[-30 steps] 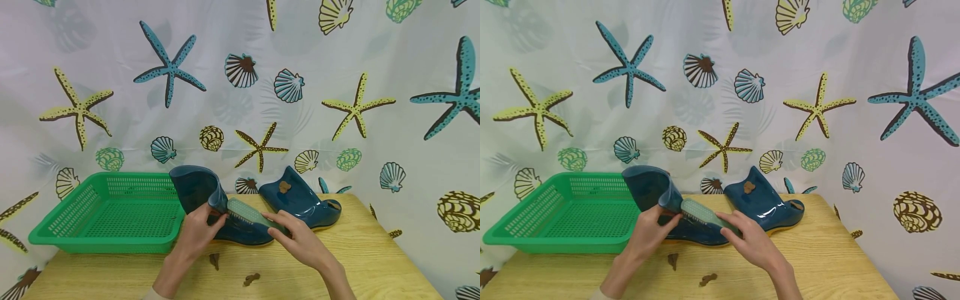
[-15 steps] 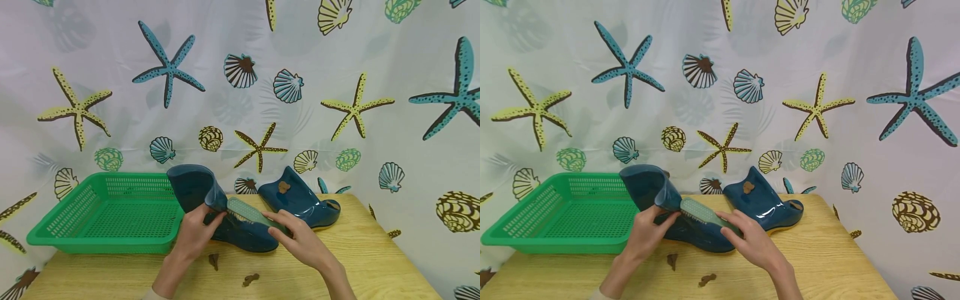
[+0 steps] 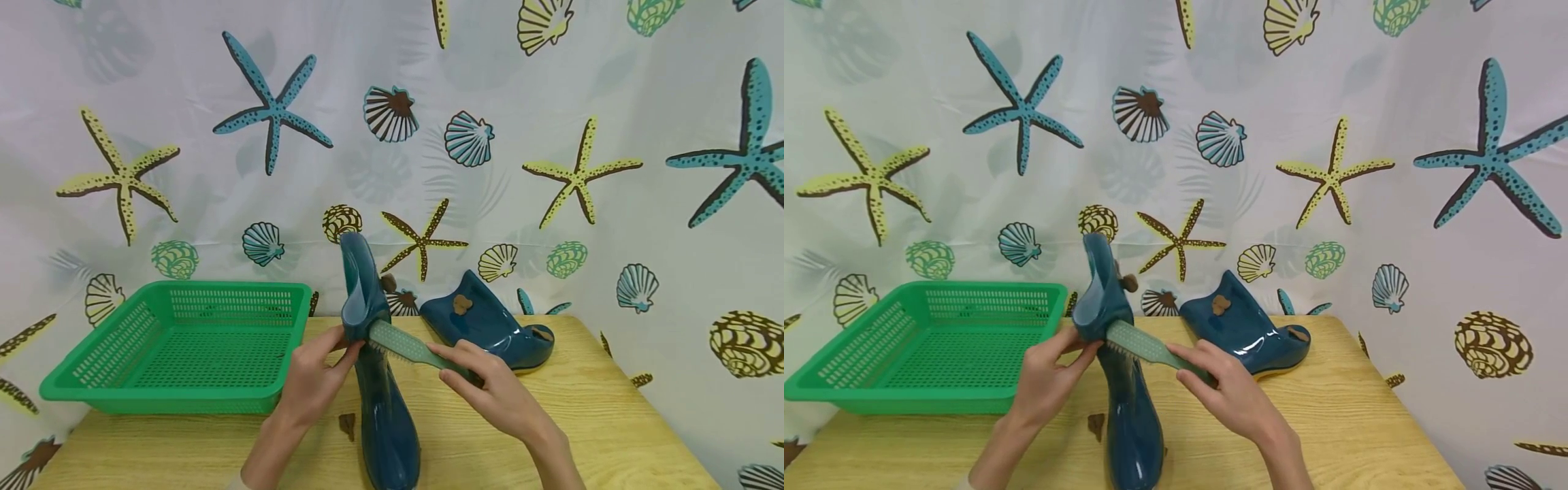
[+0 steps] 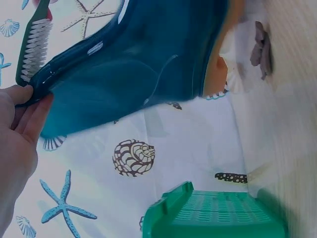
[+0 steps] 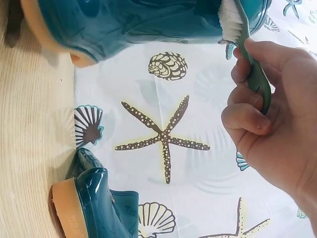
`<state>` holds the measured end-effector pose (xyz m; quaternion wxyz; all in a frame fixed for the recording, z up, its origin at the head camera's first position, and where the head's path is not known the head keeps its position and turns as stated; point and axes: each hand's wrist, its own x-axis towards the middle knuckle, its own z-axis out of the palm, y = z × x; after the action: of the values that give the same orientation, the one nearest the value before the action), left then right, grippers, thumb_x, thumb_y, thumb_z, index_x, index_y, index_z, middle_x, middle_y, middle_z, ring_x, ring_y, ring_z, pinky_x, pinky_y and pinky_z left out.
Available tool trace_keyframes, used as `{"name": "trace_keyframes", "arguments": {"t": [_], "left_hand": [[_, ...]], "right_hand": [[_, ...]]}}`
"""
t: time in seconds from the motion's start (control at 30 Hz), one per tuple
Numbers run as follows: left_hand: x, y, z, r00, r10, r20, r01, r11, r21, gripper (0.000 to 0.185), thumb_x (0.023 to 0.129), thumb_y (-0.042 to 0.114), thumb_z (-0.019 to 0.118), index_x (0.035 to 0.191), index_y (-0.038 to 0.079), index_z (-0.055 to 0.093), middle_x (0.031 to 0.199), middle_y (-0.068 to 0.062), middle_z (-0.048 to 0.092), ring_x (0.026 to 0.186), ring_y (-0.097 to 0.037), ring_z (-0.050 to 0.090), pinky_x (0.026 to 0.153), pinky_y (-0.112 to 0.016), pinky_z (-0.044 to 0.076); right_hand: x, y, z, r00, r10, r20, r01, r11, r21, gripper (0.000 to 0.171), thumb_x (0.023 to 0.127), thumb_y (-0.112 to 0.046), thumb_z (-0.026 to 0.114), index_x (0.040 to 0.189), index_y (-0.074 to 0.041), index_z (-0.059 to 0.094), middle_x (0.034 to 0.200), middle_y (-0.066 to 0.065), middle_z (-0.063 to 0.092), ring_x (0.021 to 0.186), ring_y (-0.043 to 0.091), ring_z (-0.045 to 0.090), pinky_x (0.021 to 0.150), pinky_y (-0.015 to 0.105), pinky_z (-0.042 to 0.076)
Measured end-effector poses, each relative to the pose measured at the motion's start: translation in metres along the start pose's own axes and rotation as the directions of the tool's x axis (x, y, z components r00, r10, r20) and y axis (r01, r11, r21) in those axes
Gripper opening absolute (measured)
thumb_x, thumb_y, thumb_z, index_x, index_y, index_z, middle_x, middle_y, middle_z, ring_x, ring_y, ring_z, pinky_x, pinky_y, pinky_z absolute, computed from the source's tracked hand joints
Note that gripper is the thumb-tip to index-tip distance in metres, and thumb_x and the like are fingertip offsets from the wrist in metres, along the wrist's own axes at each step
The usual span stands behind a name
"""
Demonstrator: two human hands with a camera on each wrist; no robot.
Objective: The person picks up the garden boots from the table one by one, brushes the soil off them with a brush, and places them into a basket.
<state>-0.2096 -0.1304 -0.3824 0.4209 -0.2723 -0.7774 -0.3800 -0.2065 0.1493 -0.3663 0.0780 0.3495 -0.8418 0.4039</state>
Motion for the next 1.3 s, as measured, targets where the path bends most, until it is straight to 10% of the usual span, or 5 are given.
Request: {"name": "trace_keyframes", "arguments": {"t": [0.4, 0.93, 1.3], "left_hand": [[0.004, 0.003, -0.005, 0.996, 0.067, -0.058, -0.068, 0.997, -0.028, 0.040, 0.073, -0.018, 0.078, 0.109, -0.001, 0.073, 0.099, -0.013, 0.076, 0.086, -0.022, 0.075, 0.076, -0.019, 0.060], [0.005, 0.004, -0.008, 0.989, -0.099, -0.114, 0.076, 0.978, -0.195, 0.034, 0.084, -0.010, 0.072, 0.115, 0.005, 0.073, 0.105, -0.012, 0.076, 0.098, -0.018, 0.073, 0.077, -0.022, 0.060], [0.004, 0.005, -0.011, 0.971, -0.218, -0.098, 0.194, 0.957, -0.214, 0.029, 0.088, -0.004, 0.071, 0.114, 0.010, 0.073, 0.104, -0.007, 0.076, 0.098, -0.002, 0.068, 0.080, -0.020, 0.059]], "right_hand": [[-0.002, 0.002, -0.002, 0.997, -0.073, -0.028, 0.073, 0.997, -0.017, 0.037, 0.100, -0.012, 0.060, 0.135, -0.020, 0.062, 0.087, -0.008, 0.050, 0.060, 0.001, 0.038, 0.053, 0.017, 0.039], [-0.010, 0.004, -0.018, 0.977, -0.141, 0.161, 0.133, 0.989, 0.062, 0.032, 0.095, -0.008, 0.065, 0.124, -0.020, 0.071, 0.089, -0.008, 0.057, 0.074, 0.004, 0.048, 0.059, 0.019, 0.044], [-0.020, 0.006, -0.039, 0.959, -0.249, -0.139, 0.253, 0.967, 0.013, 0.049, 0.085, 0.012, 0.067, 0.126, -0.012, 0.069, 0.089, -0.009, 0.055, 0.057, 0.002, 0.032, 0.047, 0.016, 0.032]]}}
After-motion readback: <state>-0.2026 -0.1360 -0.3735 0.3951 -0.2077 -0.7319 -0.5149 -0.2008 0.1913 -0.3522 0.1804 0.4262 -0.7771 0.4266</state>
